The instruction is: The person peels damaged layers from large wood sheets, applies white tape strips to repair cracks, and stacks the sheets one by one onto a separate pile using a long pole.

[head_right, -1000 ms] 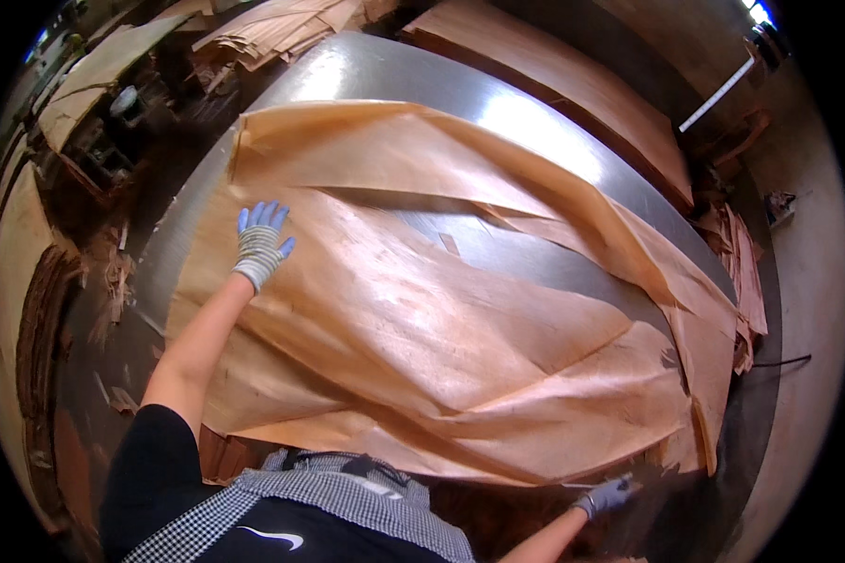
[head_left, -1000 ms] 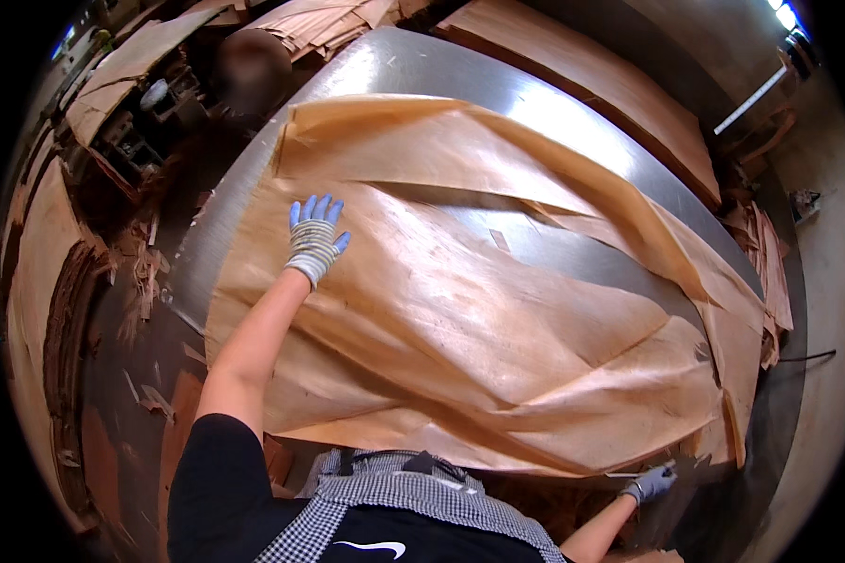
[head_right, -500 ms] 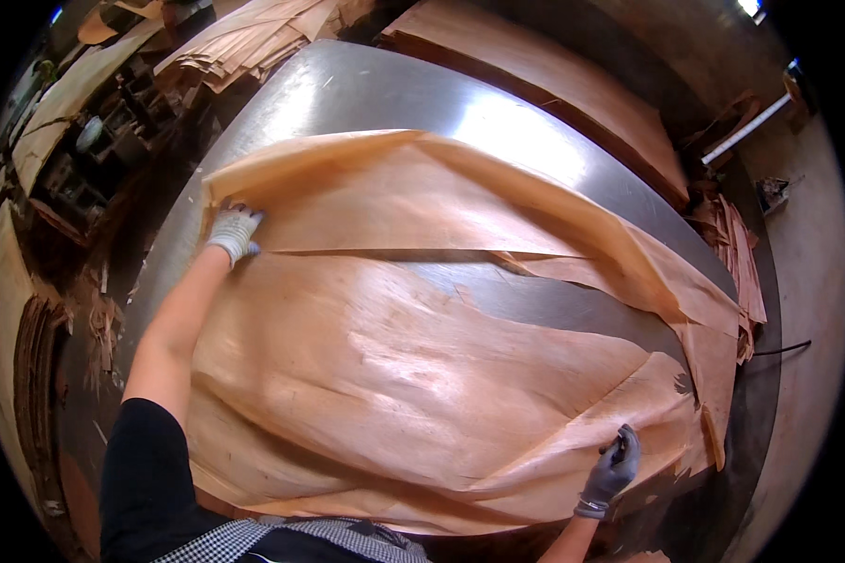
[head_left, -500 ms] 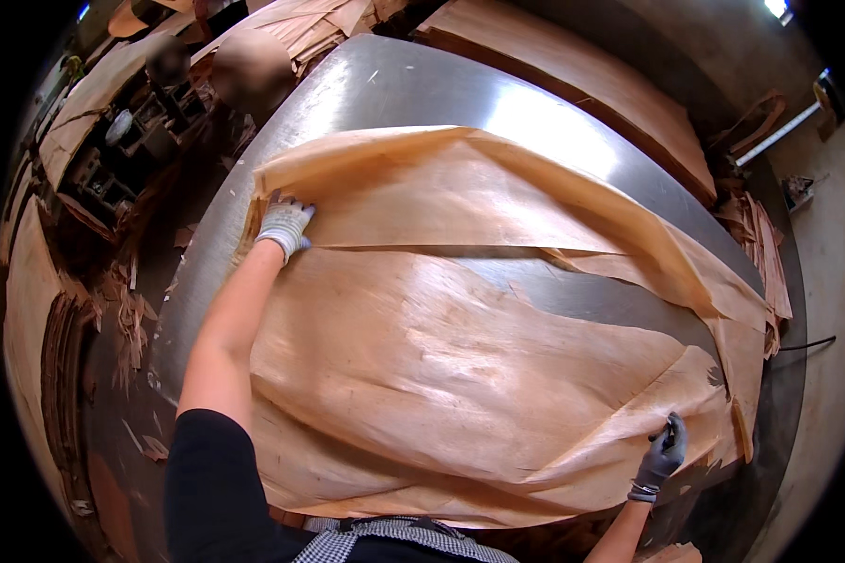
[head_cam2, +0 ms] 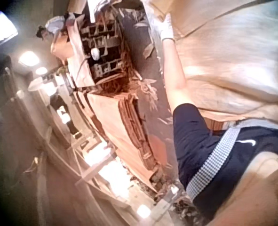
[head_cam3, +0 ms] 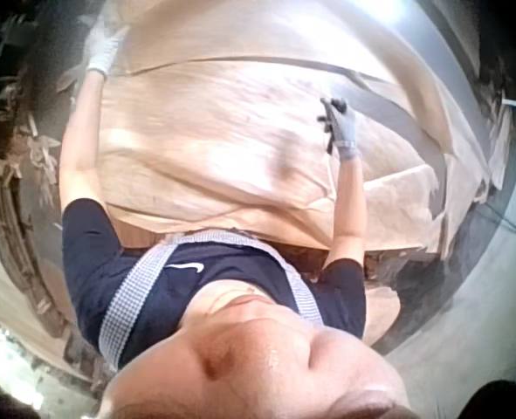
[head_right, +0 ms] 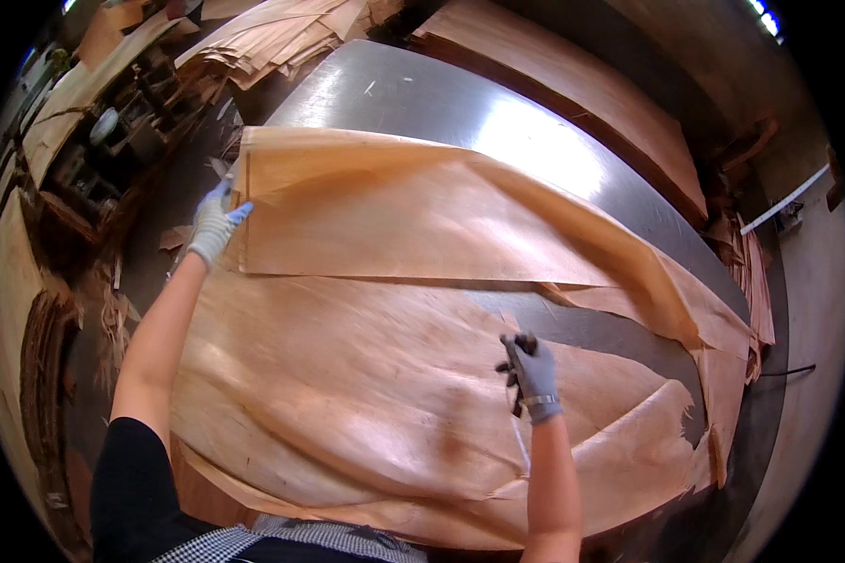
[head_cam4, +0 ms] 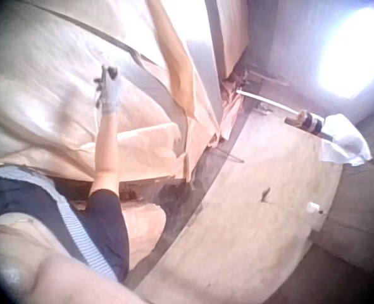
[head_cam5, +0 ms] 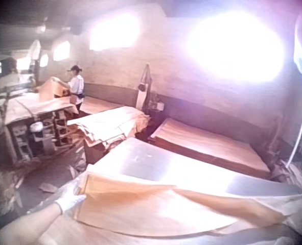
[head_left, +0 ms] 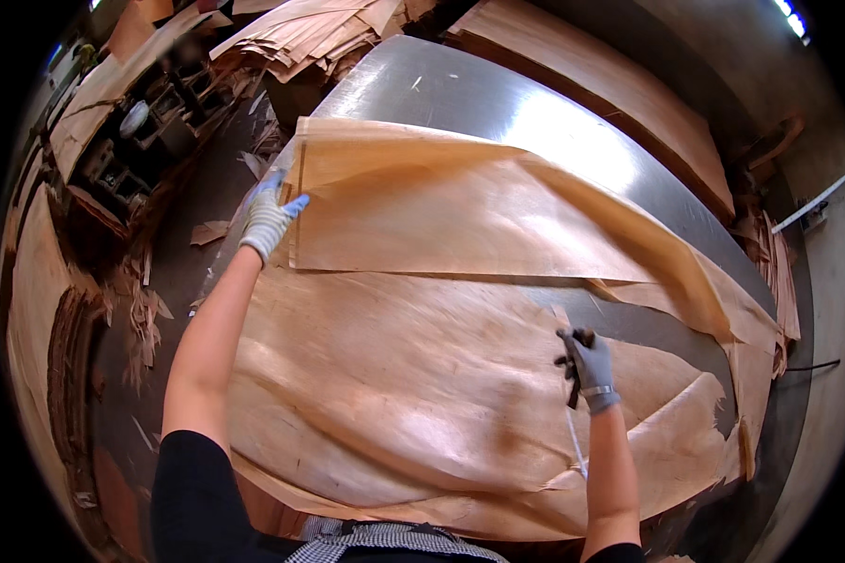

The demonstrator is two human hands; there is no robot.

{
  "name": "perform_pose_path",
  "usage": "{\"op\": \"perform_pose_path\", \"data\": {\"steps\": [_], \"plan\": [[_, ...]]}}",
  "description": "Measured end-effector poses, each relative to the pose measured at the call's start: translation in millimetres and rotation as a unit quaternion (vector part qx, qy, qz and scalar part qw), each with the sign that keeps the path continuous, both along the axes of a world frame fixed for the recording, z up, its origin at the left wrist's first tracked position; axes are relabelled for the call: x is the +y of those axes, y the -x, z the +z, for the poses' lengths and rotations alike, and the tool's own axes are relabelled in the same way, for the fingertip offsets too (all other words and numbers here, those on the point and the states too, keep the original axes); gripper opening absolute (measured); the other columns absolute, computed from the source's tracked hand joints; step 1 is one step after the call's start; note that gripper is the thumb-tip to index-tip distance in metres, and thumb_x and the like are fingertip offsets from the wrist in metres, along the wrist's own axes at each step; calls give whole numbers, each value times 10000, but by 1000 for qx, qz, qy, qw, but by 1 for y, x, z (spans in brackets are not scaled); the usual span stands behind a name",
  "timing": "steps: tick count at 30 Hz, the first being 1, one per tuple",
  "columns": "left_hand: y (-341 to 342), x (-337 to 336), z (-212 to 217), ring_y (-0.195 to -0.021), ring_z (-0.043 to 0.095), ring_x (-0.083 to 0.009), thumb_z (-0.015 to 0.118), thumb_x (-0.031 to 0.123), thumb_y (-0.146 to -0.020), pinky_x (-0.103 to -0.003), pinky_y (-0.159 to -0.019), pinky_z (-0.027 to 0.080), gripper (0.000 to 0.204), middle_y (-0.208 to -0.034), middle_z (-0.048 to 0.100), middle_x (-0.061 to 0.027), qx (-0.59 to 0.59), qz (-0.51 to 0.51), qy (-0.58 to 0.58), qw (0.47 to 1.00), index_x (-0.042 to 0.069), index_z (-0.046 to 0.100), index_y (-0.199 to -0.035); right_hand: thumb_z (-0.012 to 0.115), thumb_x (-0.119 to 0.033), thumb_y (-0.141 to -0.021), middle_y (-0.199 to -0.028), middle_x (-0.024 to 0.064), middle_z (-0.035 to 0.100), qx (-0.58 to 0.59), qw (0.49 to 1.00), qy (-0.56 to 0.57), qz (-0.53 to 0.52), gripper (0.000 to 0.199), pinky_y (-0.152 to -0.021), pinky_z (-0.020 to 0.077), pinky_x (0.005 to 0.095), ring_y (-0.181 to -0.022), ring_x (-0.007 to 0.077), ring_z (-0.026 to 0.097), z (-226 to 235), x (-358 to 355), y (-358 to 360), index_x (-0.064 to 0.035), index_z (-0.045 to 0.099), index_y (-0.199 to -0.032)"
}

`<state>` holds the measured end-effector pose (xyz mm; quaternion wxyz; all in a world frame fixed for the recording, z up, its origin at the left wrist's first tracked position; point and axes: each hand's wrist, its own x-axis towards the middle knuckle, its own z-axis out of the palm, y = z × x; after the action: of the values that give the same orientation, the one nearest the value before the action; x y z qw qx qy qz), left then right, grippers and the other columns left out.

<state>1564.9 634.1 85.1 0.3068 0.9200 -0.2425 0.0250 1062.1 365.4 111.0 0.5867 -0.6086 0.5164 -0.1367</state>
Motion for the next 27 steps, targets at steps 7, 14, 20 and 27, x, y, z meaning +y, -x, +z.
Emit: {"op": "perform_pose_path", "data": {"steps": [7,14,20,27], "plan": [[-57,-35,-17,-951,555,-174,603,300,-880,-296,-842,443,393,-1068,623,-105,137,-7,245,960,18,577,-1153,607,-179,-861,-758,65,605,-166,957,-227,-68,175,-372,373,222,-560,138,562,-79,-49,-96,-40,593,-967],[-133,55,-128,-941,559,-167,536,523,-866,-272,-828,437,590,-1055,631,-37,278,87,173,941,33,576,-1192,655,-194,-835,-734,9,611,-185,964,-177,-75,154,-366,354,222,-566,130,555,-72,-89,-163,-80,629,-936],[-77,-8,-79,-803,515,-129,550,362,-913,-260,-763,436,388,-930,630,-12,256,-52,262,929,28,638,-1090,667,-258,-830,-670,-3,589,-272,955,-103,-54,174,-364,350,192,-492,76,492,19,-161,-192,-105,624,-902],[-89,-19,-56,-866,592,-154,636,205,-857,-274,-776,442,272,-968,676,-58,289,-40,174,941,6,657,-1042,631,-185,-844,-694,34,611,-287,954,-51,-69,132,-357,385,179,-443,97,484,91,-192,-251,-74,610,-912]]}}
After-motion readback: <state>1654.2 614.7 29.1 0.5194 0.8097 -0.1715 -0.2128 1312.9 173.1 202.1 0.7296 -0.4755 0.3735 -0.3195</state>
